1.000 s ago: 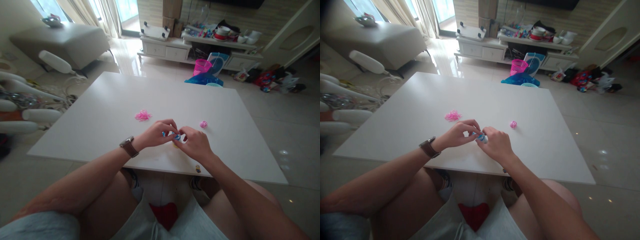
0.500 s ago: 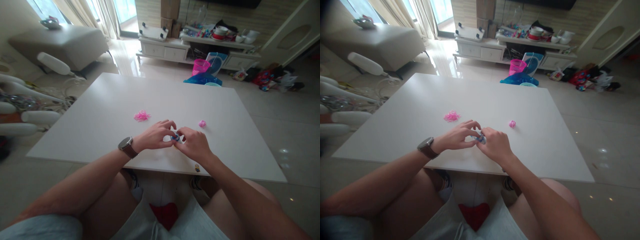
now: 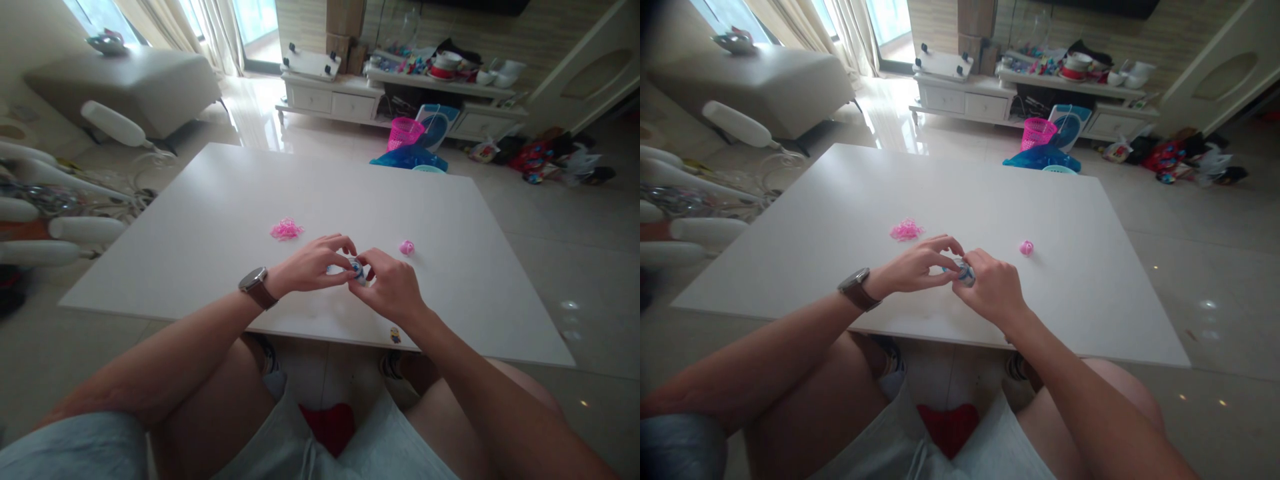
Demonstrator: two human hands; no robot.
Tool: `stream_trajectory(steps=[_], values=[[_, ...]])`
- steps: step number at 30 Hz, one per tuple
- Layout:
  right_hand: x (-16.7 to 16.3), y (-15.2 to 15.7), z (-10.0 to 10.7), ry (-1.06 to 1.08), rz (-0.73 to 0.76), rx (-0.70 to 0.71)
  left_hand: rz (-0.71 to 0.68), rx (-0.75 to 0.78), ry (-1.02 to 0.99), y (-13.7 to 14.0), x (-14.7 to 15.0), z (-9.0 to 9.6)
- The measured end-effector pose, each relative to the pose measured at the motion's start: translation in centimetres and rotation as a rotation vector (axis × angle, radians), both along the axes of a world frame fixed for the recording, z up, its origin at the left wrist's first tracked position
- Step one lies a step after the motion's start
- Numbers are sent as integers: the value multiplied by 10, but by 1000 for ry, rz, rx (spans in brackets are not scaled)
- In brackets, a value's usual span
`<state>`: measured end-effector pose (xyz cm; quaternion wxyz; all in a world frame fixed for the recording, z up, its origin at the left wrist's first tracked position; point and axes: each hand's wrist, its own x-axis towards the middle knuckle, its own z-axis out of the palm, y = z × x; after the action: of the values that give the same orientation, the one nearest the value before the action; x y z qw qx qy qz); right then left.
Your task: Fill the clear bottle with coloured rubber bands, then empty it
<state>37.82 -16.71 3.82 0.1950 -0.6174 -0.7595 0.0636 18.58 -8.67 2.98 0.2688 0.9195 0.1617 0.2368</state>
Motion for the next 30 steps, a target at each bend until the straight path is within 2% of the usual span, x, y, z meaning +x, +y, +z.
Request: stream_trajectory(steps=[3,6,8,12,15,19,25,30], values=[[0,2,3,22,-21,-17,76,-68,-186,1,-2,0],[1,2,4,31,-38,-12,252,-164,-343,4,-1,-7],[3,3,4,35,-59,-2,349,-215,-371,11,0,-17],[6,3,3,34,-75,-4,352,-402,-308,23,5,-35],[6,3,2,24,-76,-11,364,-521,-350,23,10,-38],[4,2,3,0,-73,-41,294,-453,-424,11,12,-29],[3,2,1,-28,-64,-55,169,-297,-334,-1,12,-19],[3,3,2,-20,-46,-72,171,-291,-358,-2,11,-13]])
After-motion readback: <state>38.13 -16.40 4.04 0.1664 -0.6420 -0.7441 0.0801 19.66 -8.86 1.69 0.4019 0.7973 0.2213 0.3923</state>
